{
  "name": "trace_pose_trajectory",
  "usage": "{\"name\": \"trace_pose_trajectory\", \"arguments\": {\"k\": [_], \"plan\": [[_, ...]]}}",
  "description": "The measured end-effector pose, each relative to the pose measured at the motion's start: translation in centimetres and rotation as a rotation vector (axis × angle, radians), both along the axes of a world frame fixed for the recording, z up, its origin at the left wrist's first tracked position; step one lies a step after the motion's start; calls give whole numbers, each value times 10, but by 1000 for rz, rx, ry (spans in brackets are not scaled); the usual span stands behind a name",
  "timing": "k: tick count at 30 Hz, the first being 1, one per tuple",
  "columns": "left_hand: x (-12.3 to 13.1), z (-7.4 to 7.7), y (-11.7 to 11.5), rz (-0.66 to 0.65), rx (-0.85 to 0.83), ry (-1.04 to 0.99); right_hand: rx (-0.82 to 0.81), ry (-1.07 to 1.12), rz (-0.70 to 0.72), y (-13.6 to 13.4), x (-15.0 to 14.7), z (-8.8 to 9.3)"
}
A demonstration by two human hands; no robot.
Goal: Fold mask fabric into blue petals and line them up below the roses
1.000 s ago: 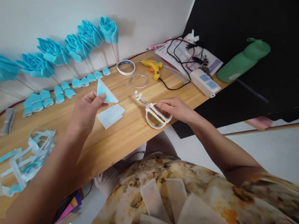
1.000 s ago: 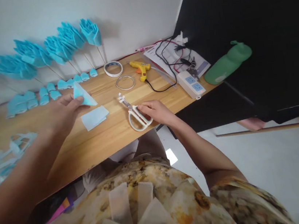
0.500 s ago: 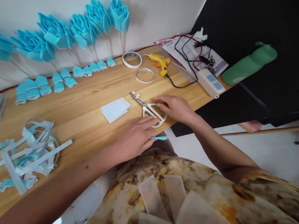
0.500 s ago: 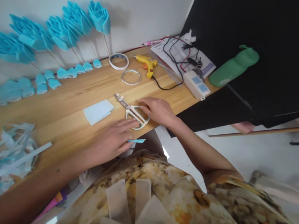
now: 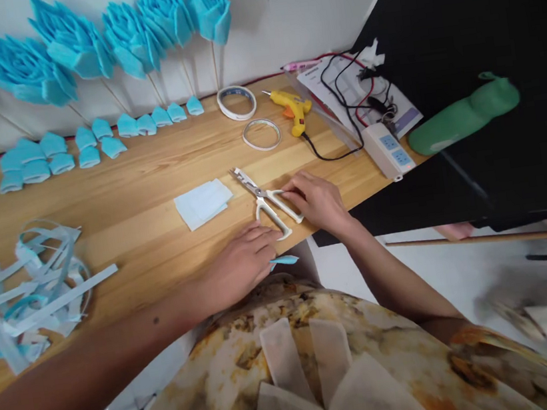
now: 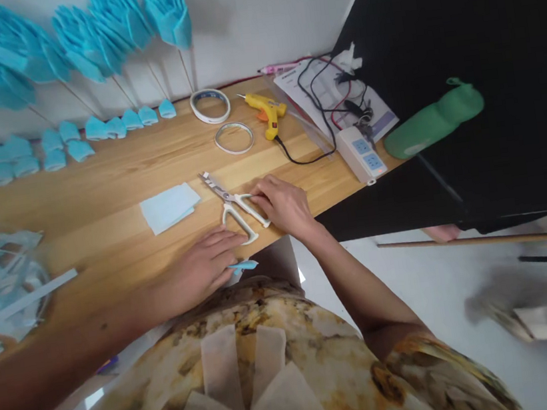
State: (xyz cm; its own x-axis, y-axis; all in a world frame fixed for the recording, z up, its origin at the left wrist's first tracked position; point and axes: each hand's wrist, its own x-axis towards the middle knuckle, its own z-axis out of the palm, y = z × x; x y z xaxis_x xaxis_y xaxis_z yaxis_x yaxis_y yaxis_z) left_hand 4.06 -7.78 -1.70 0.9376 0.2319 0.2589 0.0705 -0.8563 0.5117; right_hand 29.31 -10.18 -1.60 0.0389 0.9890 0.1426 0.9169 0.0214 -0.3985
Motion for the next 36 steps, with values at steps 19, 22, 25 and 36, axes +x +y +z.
{"name": "trace_pose_trajectory", "arguments": {"k": [19, 22, 25, 36], "plan": [[-7, 4, 5, 84, -200, -175, 131, 240, 26, 8, 18, -2], [-13, 17, 9, 226, -330, -258, 170, 207, 5, 14, 3, 10], [-26, 30, 19, 502, -540, -277, 133, 200, 53, 26, -18, 19], [-46, 32, 48, 881, -995, -412, 11, 152, 77, 49, -45, 17]]}}
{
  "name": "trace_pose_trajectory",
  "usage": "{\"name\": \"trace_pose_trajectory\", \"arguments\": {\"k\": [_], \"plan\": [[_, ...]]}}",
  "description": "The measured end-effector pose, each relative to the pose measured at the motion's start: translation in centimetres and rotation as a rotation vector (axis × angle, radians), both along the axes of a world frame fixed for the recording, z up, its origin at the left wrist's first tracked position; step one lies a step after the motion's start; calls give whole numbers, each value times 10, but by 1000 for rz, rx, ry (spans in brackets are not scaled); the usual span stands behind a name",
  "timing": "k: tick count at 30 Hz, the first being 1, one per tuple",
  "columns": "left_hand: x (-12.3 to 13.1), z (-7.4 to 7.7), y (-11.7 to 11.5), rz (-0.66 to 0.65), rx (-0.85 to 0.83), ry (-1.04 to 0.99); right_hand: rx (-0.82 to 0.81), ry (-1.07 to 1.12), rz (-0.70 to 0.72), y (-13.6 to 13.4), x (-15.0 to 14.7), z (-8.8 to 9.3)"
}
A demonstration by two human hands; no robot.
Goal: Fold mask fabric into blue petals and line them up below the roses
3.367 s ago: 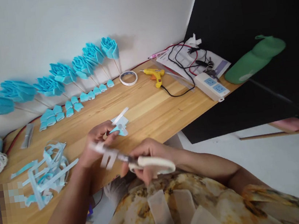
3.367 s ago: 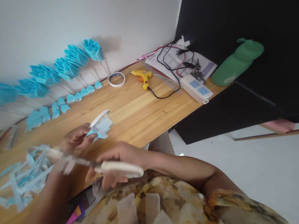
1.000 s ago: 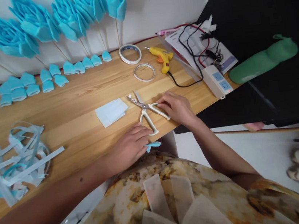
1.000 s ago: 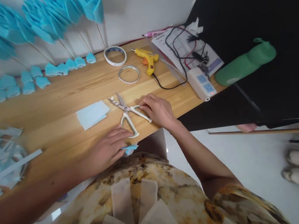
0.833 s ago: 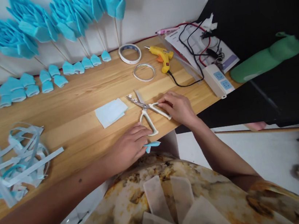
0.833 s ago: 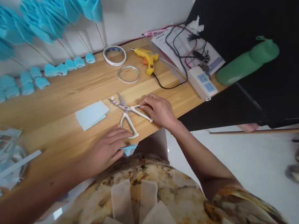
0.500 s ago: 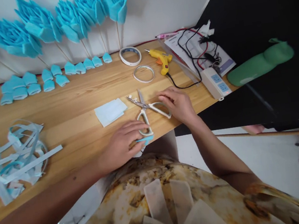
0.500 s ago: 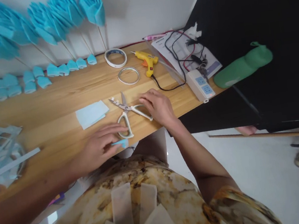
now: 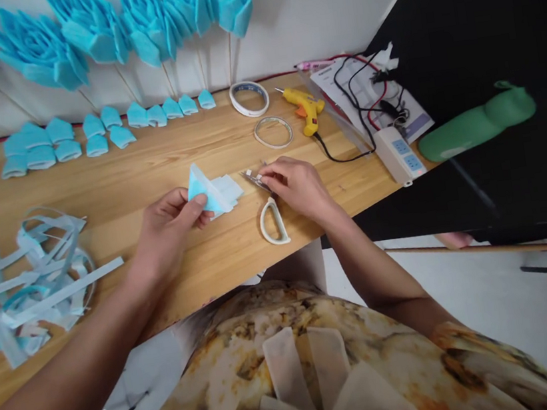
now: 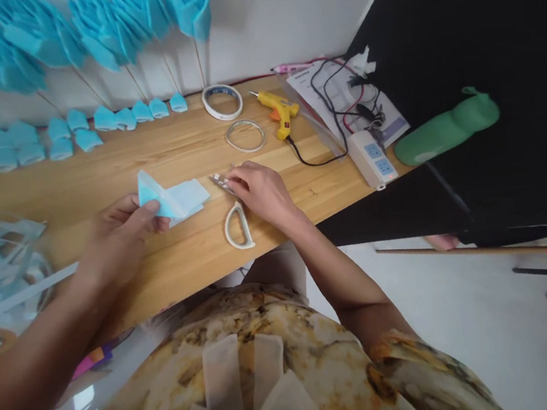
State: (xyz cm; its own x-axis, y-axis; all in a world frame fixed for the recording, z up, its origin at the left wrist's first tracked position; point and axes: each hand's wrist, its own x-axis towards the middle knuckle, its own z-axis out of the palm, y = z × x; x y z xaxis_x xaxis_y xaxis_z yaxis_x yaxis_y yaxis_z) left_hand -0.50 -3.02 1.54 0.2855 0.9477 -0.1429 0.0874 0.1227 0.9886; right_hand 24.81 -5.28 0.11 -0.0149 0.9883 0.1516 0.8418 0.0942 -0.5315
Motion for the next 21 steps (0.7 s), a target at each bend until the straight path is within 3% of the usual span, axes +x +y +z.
{"name": "trace_pose_trajectory", "arguments": {"k": [15, 21], "plan": [[2, -3, -1, 6, -30, -18, 32, -23, -156, 4, -6, -20], [3, 0, -2, -39, -61, -41, 307, 126, -104, -11, -18, -1]]}}
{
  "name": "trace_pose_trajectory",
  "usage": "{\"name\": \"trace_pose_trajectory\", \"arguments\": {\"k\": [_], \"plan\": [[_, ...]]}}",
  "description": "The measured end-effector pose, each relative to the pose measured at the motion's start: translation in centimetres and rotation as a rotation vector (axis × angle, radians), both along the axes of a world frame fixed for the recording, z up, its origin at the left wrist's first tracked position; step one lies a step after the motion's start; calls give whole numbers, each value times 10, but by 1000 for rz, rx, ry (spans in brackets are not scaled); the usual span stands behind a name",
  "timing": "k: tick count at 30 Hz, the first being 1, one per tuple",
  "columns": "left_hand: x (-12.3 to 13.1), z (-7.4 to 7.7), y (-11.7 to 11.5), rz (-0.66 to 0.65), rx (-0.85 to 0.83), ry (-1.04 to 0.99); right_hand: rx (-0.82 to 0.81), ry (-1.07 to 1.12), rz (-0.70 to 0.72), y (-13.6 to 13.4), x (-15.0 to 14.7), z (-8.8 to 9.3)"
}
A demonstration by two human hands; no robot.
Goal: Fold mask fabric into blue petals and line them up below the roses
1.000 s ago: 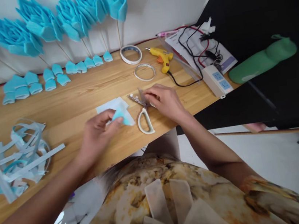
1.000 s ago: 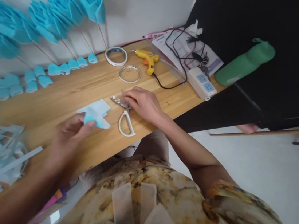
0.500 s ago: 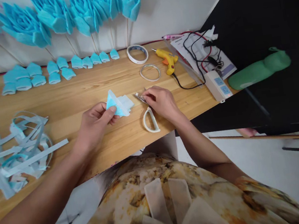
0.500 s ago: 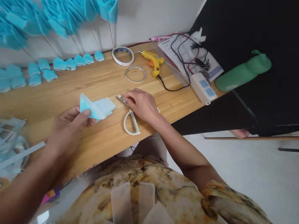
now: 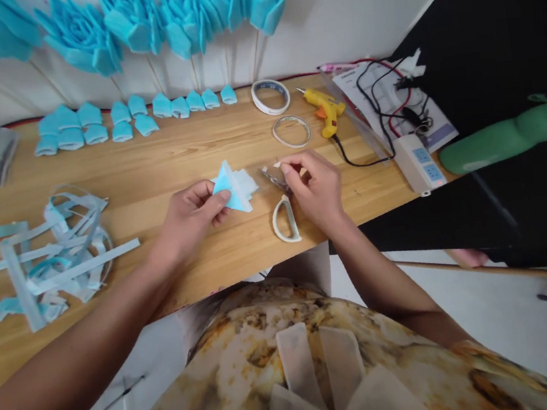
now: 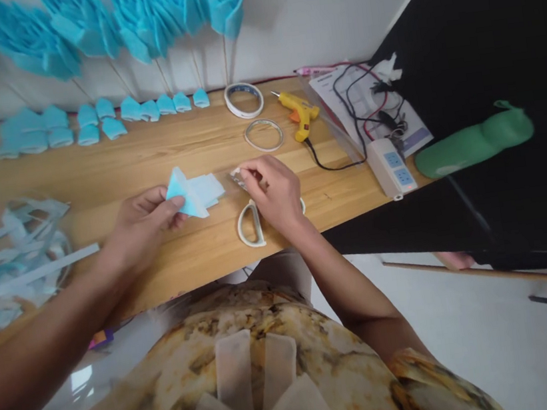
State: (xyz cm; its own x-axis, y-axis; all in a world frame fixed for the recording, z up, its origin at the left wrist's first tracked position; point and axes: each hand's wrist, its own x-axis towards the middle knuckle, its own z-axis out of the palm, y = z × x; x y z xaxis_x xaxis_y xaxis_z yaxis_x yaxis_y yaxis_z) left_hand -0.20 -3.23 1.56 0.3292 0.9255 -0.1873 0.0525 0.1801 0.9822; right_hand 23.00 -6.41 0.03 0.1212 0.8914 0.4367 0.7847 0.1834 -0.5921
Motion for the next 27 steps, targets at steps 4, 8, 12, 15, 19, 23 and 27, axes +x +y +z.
{"name": "trace_pose_trajectory", "arguments": {"k": [4, 8, 12, 15, 19, 23, 27], "plan": [[1, 7, -2, -11, -23, 5, 24, -13, 77, -10, -14, 18], [2, 8, -2, -6, -48, -41, 10, 3, 136, -12, -18, 20], [1, 4, -2, -46, -106, -188, 38, -31, 302, -14, -11, 20], [1, 4, -2, -63, -173, -274, 74, -118, 400, -16, -3, 25], [2, 8, -2, -70, -263, -312, 18, -275, 523, -16, 4, 29], [2, 8, -3, -105, -287, -332, 31, -311, 646, -12, 3, 26], [1, 6, -3, -134, -270, -326, 117, -317, 733, -7, -1, 25]]}}
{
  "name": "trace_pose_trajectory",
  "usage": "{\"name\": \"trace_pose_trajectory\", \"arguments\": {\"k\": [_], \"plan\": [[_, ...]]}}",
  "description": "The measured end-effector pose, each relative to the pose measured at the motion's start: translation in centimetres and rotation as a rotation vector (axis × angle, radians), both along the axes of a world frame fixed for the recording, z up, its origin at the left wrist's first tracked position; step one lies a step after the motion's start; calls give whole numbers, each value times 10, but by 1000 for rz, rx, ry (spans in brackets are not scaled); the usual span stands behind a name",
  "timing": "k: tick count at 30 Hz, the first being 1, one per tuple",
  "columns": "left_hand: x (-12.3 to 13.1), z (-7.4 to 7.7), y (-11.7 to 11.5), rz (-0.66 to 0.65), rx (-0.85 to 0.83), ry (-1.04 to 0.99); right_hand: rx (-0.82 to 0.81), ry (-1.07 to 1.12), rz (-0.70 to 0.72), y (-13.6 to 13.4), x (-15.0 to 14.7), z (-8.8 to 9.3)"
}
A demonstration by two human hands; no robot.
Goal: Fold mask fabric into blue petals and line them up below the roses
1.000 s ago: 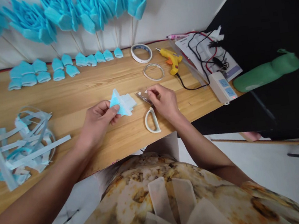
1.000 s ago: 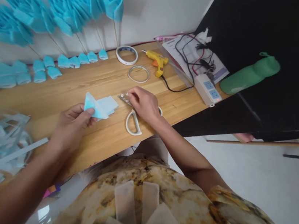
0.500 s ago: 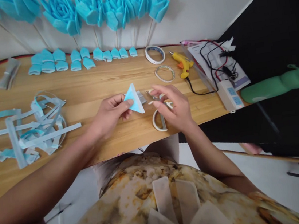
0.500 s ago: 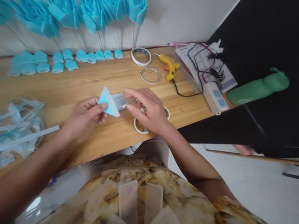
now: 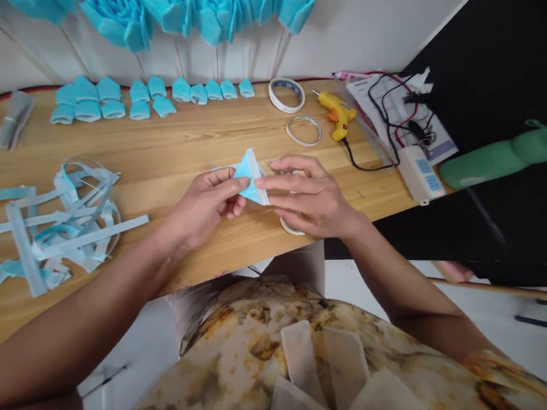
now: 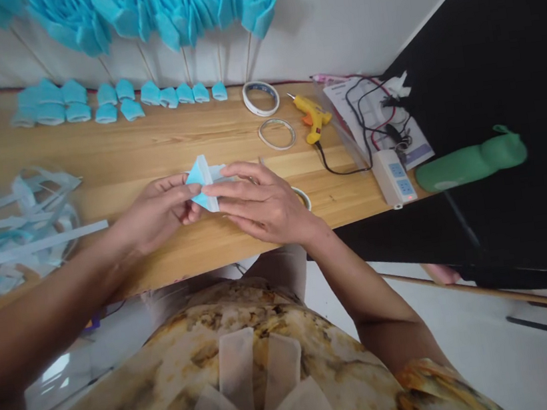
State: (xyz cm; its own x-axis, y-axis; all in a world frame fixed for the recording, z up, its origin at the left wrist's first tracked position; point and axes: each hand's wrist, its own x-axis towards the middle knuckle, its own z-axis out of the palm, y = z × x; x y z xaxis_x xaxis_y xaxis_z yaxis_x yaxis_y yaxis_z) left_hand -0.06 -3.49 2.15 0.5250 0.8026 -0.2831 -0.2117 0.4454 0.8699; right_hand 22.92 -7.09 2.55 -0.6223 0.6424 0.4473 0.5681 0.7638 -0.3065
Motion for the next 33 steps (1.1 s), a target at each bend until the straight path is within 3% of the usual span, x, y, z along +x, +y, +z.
{"name": "trace_pose_trajectory", "arguments": {"k": [8, 13, 19, 33], "plan": [[0, -4, 0, 14, 94, 76, 106, 105, 113, 6, -3, -4], [0, -2, -2, 52, 279, 178, -9, 172, 65, 4, -7, -4], [-4, -2, 0, 43, 438, 254, -38, 221, 47, 4, -10, -2], [-4, -5, 1, -2, 453, 236, -330, 344, -26, 1, -11, 1]]}}
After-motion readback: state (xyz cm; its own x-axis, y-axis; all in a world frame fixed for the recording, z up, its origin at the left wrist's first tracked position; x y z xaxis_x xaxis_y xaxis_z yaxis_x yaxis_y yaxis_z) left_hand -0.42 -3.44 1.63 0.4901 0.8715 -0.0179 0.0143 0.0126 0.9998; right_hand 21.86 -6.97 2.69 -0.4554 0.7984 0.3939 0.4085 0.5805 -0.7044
